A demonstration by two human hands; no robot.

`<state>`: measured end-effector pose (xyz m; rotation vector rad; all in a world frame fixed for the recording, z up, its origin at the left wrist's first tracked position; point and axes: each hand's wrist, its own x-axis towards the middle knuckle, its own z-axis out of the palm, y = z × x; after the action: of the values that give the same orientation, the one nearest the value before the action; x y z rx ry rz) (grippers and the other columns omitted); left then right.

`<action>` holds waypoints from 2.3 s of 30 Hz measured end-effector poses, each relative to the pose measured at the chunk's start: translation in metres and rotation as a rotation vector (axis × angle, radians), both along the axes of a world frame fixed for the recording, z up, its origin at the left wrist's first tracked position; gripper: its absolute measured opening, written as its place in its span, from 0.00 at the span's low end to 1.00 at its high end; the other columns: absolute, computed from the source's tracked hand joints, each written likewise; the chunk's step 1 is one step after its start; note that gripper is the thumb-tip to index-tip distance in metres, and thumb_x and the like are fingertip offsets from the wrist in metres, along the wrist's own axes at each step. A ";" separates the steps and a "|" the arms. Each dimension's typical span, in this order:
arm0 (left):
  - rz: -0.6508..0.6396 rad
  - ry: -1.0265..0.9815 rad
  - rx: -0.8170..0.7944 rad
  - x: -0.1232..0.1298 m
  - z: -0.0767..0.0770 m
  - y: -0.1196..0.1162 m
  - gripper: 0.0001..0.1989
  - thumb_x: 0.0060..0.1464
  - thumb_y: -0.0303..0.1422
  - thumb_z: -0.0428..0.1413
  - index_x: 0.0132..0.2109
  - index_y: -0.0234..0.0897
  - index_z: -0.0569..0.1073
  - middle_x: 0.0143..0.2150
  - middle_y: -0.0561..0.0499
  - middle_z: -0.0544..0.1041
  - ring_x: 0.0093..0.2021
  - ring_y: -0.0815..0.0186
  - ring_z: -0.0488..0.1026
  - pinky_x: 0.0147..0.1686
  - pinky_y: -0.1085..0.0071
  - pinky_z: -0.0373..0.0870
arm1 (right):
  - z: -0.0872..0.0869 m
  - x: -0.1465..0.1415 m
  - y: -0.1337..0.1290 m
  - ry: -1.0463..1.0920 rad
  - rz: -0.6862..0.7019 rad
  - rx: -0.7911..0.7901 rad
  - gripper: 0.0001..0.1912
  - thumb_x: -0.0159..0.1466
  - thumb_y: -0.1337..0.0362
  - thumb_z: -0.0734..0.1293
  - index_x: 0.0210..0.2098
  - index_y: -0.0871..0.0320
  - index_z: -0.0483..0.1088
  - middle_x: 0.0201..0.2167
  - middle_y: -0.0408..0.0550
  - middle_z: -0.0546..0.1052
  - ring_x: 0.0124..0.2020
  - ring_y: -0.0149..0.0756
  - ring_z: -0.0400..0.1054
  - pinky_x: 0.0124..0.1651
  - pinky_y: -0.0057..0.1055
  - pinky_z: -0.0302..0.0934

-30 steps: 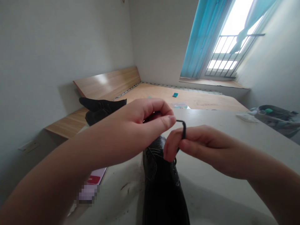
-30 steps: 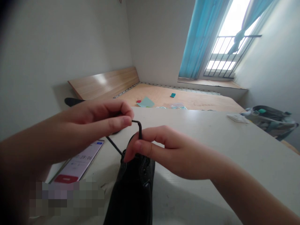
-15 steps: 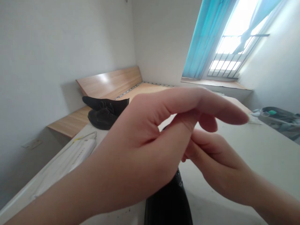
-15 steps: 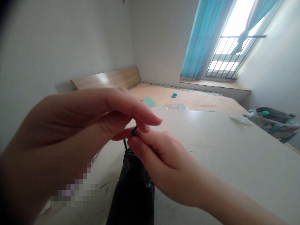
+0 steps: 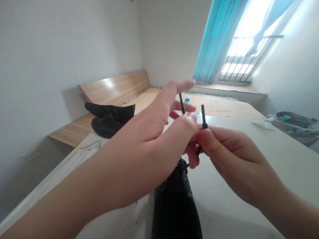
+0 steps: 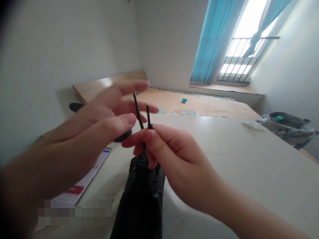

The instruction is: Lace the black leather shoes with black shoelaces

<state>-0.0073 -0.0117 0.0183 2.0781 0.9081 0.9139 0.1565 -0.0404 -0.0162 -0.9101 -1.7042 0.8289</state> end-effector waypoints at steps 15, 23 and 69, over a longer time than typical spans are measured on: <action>-0.105 0.589 -0.052 -0.004 -0.015 0.012 0.17 0.60 0.46 0.47 0.34 0.42 0.72 0.29 0.55 0.75 0.27 0.67 0.70 0.23 0.71 0.60 | -0.004 0.000 0.005 -0.134 -0.249 0.200 0.12 0.71 0.64 0.60 0.39 0.54 0.77 0.30 0.41 0.77 0.32 0.29 0.71 0.38 0.25 0.65; -0.196 0.534 -0.068 0.005 -0.018 0.006 0.16 0.62 0.39 0.44 0.36 0.41 0.74 0.35 0.53 0.77 0.33 0.65 0.72 0.28 0.70 0.64 | -0.003 0.000 0.006 -0.404 -0.233 0.285 0.12 0.71 0.64 0.60 0.37 0.56 0.75 0.35 0.45 0.77 0.38 0.34 0.71 0.39 0.29 0.62; -0.116 0.247 0.143 -0.005 0.005 0.006 0.19 0.65 0.37 0.45 0.27 0.40 0.71 0.24 0.59 0.71 0.26 0.72 0.68 0.24 0.73 0.58 | -0.007 0.004 0.015 -0.353 -0.078 -0.126 0.13 0.65 0.62 0.62 0.23 0.53 0.68 0.19 0.37 0.67 0.24 0.30 0.60 0.34 0.31 0.59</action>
<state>-0.0118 -0.0053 0.0233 2.3792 0.8565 0.6890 0.1608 -0.0257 -0.0230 -1.2600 -1.9179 0.7630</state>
